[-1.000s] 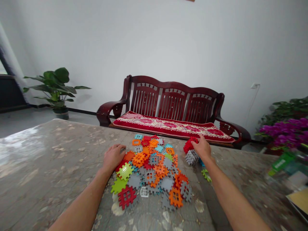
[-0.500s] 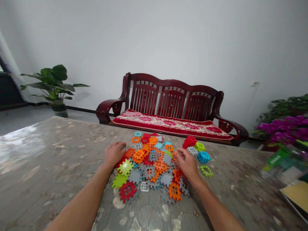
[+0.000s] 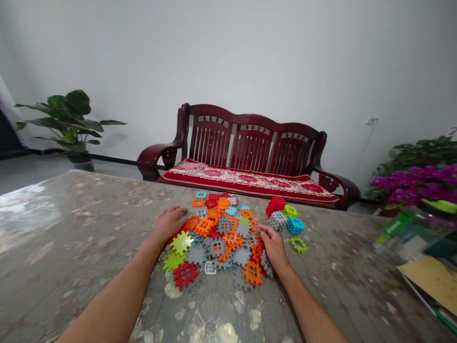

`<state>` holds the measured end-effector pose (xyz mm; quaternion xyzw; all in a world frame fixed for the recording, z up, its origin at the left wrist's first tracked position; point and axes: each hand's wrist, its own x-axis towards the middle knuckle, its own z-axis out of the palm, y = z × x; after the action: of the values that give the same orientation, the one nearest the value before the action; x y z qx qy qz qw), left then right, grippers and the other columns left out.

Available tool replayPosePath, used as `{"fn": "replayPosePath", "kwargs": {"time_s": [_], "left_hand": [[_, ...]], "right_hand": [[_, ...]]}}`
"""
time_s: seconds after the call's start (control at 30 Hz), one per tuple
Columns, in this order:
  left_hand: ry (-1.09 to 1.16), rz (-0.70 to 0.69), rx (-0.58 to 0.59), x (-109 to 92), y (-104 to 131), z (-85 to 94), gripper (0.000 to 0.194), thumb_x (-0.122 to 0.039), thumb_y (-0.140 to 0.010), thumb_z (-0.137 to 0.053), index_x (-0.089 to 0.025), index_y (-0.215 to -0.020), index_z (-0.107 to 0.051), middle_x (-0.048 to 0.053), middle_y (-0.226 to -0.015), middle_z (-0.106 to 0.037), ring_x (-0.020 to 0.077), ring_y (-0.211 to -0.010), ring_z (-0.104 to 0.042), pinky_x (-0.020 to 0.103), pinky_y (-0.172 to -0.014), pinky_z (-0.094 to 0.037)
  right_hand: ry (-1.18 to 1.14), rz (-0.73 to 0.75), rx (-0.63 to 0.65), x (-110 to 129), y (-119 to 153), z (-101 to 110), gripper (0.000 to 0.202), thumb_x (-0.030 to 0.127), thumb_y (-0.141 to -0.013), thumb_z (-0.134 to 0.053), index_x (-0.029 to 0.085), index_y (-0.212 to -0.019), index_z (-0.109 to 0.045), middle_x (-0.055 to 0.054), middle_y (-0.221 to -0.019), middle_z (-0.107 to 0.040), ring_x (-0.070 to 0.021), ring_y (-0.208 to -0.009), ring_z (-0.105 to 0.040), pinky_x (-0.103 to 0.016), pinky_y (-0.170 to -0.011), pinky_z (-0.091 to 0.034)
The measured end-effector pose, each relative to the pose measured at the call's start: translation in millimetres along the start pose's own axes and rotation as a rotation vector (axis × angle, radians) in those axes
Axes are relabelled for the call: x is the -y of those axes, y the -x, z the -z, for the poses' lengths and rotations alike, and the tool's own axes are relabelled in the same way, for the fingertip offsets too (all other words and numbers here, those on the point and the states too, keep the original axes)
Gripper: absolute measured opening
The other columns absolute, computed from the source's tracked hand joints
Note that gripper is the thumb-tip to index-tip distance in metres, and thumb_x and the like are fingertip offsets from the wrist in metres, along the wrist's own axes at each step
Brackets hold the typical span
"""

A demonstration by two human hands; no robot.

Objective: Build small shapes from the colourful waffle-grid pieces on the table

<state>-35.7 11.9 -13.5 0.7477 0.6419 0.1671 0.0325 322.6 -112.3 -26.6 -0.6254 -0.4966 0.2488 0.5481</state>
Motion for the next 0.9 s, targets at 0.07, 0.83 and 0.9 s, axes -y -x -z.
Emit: {"fn": "replayPosePath", "kwargs": {"time_s": [0.07, 0.83, 0.9], "left_hand": [[0.0, -0.016, 0.007, -2, 2, 0.0, 0.043, -0.044, -0.089, -0.047, -0.029, -0.124, -0.068, 0.007, -0.141, -0.06, 0.0276, -0.13, -0.054, 0.042, -0.108, -0.04], [0.03, -0.043, -0.005, -10, 13, -10.0, 0.042, -0.04, -0.09, -0.049, -0.031, -0.127, -0.067, 0.006, -0.143, -0.058, 0.0245, -0.133, -0.051, 0.041, -0.113, -0.035], [0.033, -0.042, -0.006, -11, 14, -9.6, 0.042, -0.04, -0.09, -0.049, -0.031, -0.126, -0.067, 0.006, -0.142, -0.059, 0.025, -0.133, -0.051, 0.041, -0.113, -0.035]], "right_hand": [[-0.032, -0.013, 0.01, 1, -2, 1, 0.035, 0.04, -0.076, -0.055, 0.019, -0.098, -0.073, -0.009, -0.101, -0.077, -0.0264, -0.099, -0.071, -0.042, -0.092, -0.054], [0.529, 0.278, 0.117, 18, 32, 30, 0.024, 0.031, -0.081, -0.058, 0.026, -0.097, -0.075, -0.006, -0.098, -0.072, -0.0257, -0.099, -0.063, -0.039, -0.092, -0.049], [0.507, 0.27, 0.085, 16, 32, 30, 0.024, 0.032, -0.081, -0.058, 0.025, -0.098, -0.074, -0.007, -0.097, -0.071, -0.0255, -0.097, -0.064, -0.038, -0.09, -0.049]]}}
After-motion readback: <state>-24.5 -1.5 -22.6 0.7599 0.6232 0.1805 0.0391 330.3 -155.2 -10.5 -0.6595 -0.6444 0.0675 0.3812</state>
